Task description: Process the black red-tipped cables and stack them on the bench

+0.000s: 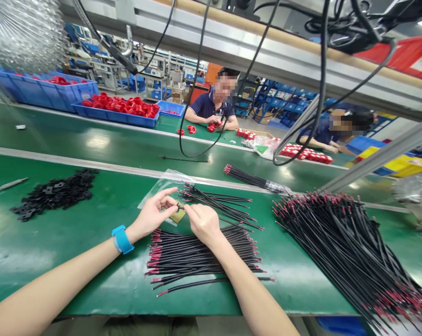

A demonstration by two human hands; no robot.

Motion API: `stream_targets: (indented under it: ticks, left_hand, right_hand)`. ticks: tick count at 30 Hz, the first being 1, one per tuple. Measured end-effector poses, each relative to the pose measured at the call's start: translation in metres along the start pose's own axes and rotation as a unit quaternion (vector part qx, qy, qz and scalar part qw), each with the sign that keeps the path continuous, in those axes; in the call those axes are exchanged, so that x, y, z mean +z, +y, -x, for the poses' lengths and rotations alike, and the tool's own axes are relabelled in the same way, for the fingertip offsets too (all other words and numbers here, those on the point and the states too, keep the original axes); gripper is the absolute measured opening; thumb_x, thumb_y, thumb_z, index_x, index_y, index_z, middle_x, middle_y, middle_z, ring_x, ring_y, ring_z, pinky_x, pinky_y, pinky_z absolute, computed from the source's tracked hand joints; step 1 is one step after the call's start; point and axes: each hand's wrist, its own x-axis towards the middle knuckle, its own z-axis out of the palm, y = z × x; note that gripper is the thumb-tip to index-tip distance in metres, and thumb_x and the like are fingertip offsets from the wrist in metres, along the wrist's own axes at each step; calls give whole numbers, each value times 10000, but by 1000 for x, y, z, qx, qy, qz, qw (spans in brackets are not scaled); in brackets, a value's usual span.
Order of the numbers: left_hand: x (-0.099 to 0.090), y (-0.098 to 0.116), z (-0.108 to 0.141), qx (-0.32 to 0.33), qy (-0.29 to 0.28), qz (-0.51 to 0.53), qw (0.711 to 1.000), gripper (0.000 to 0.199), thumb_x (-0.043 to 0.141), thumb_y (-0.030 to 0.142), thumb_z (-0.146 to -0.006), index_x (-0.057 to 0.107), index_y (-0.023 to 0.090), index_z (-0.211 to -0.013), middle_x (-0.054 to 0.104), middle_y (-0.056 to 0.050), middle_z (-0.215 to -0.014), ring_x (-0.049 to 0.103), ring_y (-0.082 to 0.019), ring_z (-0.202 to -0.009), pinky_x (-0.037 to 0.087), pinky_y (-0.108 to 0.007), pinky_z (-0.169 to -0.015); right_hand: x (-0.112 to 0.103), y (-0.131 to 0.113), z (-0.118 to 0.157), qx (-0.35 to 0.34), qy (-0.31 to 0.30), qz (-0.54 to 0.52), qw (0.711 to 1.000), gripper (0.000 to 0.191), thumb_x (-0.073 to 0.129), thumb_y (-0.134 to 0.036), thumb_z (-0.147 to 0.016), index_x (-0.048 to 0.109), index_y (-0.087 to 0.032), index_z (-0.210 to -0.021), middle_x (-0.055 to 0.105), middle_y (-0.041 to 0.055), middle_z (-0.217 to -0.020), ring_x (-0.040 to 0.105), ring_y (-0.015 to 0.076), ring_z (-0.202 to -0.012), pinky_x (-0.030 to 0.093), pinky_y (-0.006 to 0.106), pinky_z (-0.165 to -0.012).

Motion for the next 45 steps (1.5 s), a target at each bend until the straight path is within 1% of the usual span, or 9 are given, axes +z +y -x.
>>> stream_targets:
  ticks: [14, 18, 20, 22, 26, 28, 35, 40, 45]
  left_hand:
    - [-9, 3, 2, 120, -53, -185, 974, 611, 584, 278, -877, 380, 189, -1446, 654, -80, -1075, 626, -163, -951, 495, -345, -954]
    - [-35, 2, -13, 142, 8, -275, 951, 606, 601, 332, -866, 413, 190, -1424, 648, -79, -1103, 618, -184, -973, 477, -346, -948]
    - [-59, -1, -24, 159, 88, -360, 915, 486, 548, 350, -891, 507, 163, -1338, 649, -94, -1091, 606, -203, -987, 459, -356, -950]
    - [-92, -4, -34, 144, 158, -487, 847, 402, 485, 347, -908, 587, 130, -1230, 635, -137, -1108, 571, -253, -1047, 423, -395, -963]
    - [-159, -14, -36, -21, 221, -699, 679, 406, 415, 295, -872, 645, 3, -1037, 574, -287, -1091, 493, -393, -1076, 367, -496, -877]
    - [-183, -22, -30, -82, 241, -732, 633, 425, 413, 289, -853, 641, -46, -981, 566, -316, -1044, 473, -423, -1067, 344, -503, -853]
    - [-211, -30, -18, -95, 146, -782, 598, 465, 244, 238, -925, 632, -16, -955, 579, -220, -1009, 496, -353, -998, 351, -453, -840]
    - [-216, -32, -18, -119, 194, -785, 575, 463, 238, 221, -913, 623, -34, -947, 549, -247, -1013, 476, -354, -981, 389, -389, -751]
    - [-221, -35, -21, -134, 184, -795, 563, 368, 295, 195, -866, 626, 38, -903, 577, -198, -960, 468, -300, -917, 383, -328, -708]
  right_hand:
    - [-9, -2, -5, 82, -63, -72, 992, 260, 415, -242, -999, 660, -159, -970, 569, 25, -713, 488, 122, -619, 316, 270, -606]
    - [-13, 10, -5, 68, -50, -30, 996, 253, 429, -241, -997, 670, -167, -981, 577, 30, -717, 503, 129, -640, 322, 277, -610]
    - [-15, 21, -4, 63, -42, 5, 997, 249, 437, -238, -993, 676, -171, -1008, 592, 45, -739, 513, 143, -667, 333, 287, -624]
    - [-14, 36, -3, 70, -43, 31, 996, 249, 442, -220, -986, 677, -175, -1058, 620, 72, -815, 530, 164, -729, 357, 302, -657]
    - [-7, 64, 1, 93, -69, 69, 991, 282, 463, -129, -941, 672, -181, -1122, 627, 121, -1034, 537, 224, -935, 392, 367, -839]
    - [-4, 69, 3, 110, -86, 78, 987, 276, 499, -130, -924, 661, -165, -1146, 608, 138, -1103, 524, 251, -1007, 373, 413, -909]
    - [-12, 37, -3, 183, -133, -124, 966, 198, 641, -361, -893, 692, -186, -970, 613, 59, -910, 568, 167, -828, 417, 286, -752]
    - [-15, 3, -6, 117, -293, -326, 891, 213, 754, -385, -786, 708, -194, -869, 629, 2, -816, 572, 116, -720, 395, 204, -629]
    - [-13, -4, -5, 134, -336, -389, 847, 96, 727, -264, -808, 702, -172, -823, 633, -6, -756, 568, 97, -649, 377, 186, -580]
